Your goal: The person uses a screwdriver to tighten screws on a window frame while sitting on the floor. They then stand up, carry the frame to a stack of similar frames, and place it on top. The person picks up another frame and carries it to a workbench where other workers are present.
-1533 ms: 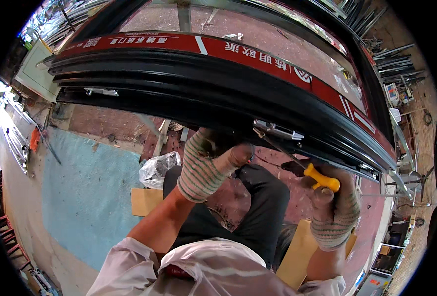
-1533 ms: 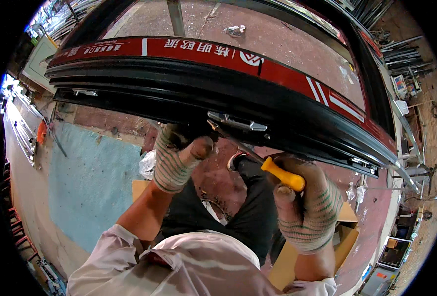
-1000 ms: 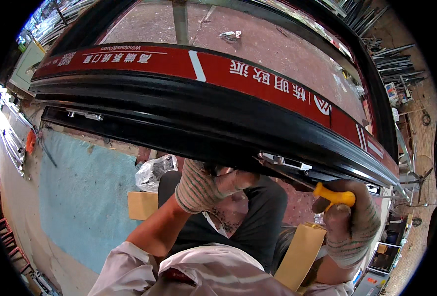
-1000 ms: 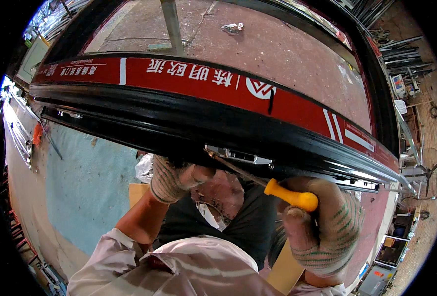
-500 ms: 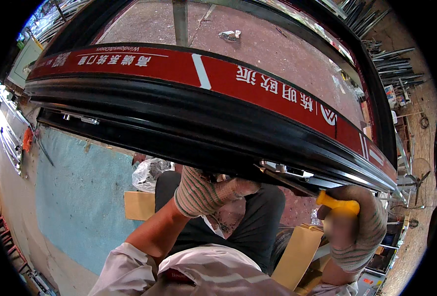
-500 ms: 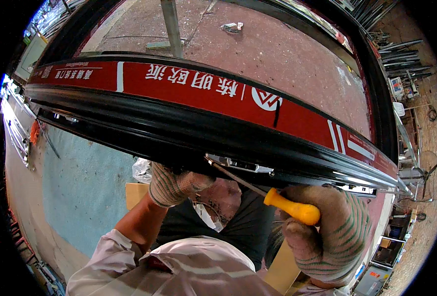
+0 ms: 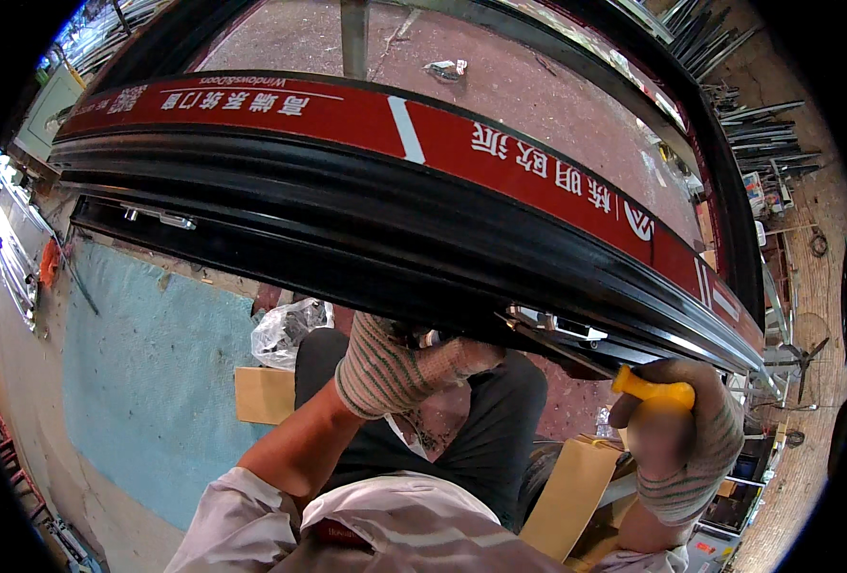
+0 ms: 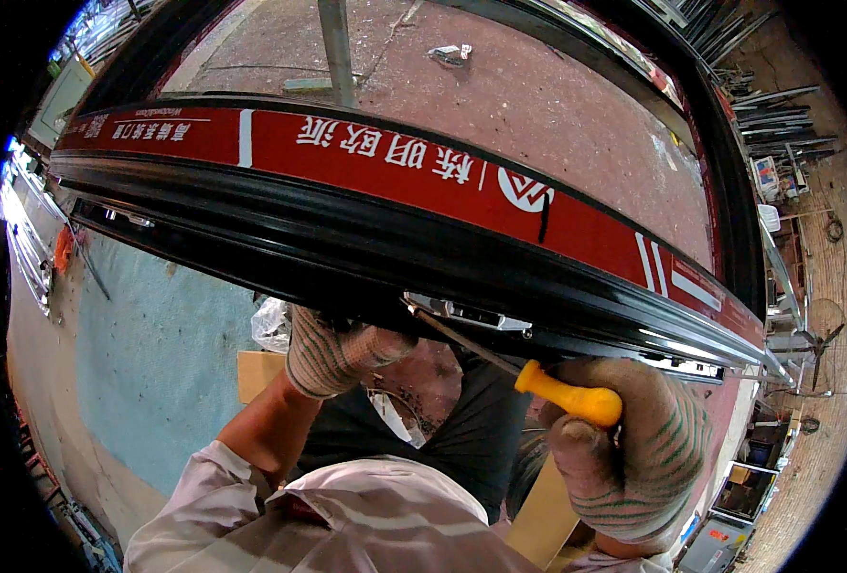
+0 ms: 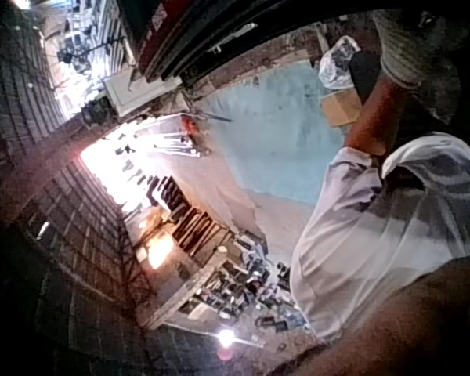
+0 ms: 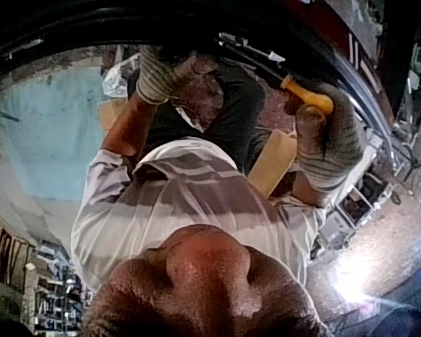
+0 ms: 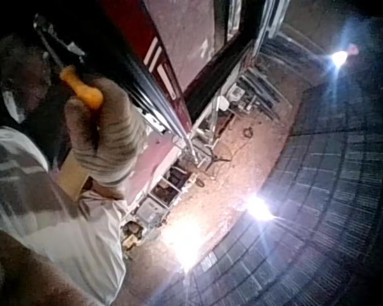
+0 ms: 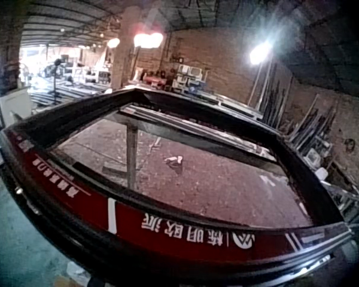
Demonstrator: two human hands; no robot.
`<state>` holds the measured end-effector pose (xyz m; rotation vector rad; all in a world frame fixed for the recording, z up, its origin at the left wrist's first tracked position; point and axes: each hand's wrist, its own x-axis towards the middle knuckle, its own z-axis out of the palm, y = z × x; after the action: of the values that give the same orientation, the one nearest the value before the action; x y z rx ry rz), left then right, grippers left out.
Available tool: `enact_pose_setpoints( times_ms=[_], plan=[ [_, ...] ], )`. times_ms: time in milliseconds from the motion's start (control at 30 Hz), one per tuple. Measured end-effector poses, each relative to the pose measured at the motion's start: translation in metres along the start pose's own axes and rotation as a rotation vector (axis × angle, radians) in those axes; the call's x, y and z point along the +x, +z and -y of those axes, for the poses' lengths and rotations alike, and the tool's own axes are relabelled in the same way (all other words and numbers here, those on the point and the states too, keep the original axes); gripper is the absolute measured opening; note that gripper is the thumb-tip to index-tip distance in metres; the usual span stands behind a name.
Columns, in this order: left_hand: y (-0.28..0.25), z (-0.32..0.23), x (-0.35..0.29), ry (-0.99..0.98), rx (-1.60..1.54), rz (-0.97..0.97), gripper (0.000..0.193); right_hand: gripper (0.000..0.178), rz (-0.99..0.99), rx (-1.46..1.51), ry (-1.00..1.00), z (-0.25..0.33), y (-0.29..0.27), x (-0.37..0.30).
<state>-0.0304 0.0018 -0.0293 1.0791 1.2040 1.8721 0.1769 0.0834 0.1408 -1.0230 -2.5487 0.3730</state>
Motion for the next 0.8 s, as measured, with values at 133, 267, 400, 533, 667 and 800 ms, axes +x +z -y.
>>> enact_pose_setpoints(
  times_ms=[133, 267, 400, 533, 667, 800],
  plan=[
    [-0.001, 0.004, -0.002, 0.011, 0.005, -0.011, 0.044, 0.038, -0.028, 0.169, 0.088, -0.004, 0.008, -0.004],
    [-0.003, 0.007, -0.002, 0.027, 0.062, 0.021, 0.045, 0.042, -0.066, 0.102, 0.035, -0.006, 0.010, -0.006],
    [-0.002, 0.011, -0.001, 0.048, 0.011, 0.006, 0.046, 0.041, -0.063, 0.147, 0.039, 0.002, 0.009, -0.007],
    [-0.002, 0.008, -0.001, 0.013, -0.034, 0.021, 0.045, 0.041, -0.061, 0.024, -0.062, 0.001, 0.008, -0.002],
    [0.000, 0.009, -0.001, 0.006, -0.108, -0.001, 0.045, 0.034, -0.040, 0.134, 0.023, 0.004, 0.007, 0.002],
    [-0.002, 0.011, 0.001, 0.056, -0.082, 0.015, 0.046, 0.033, -0.051, 0.239, 0.106, 0.003, 0.010, 0.002]
  ],
)
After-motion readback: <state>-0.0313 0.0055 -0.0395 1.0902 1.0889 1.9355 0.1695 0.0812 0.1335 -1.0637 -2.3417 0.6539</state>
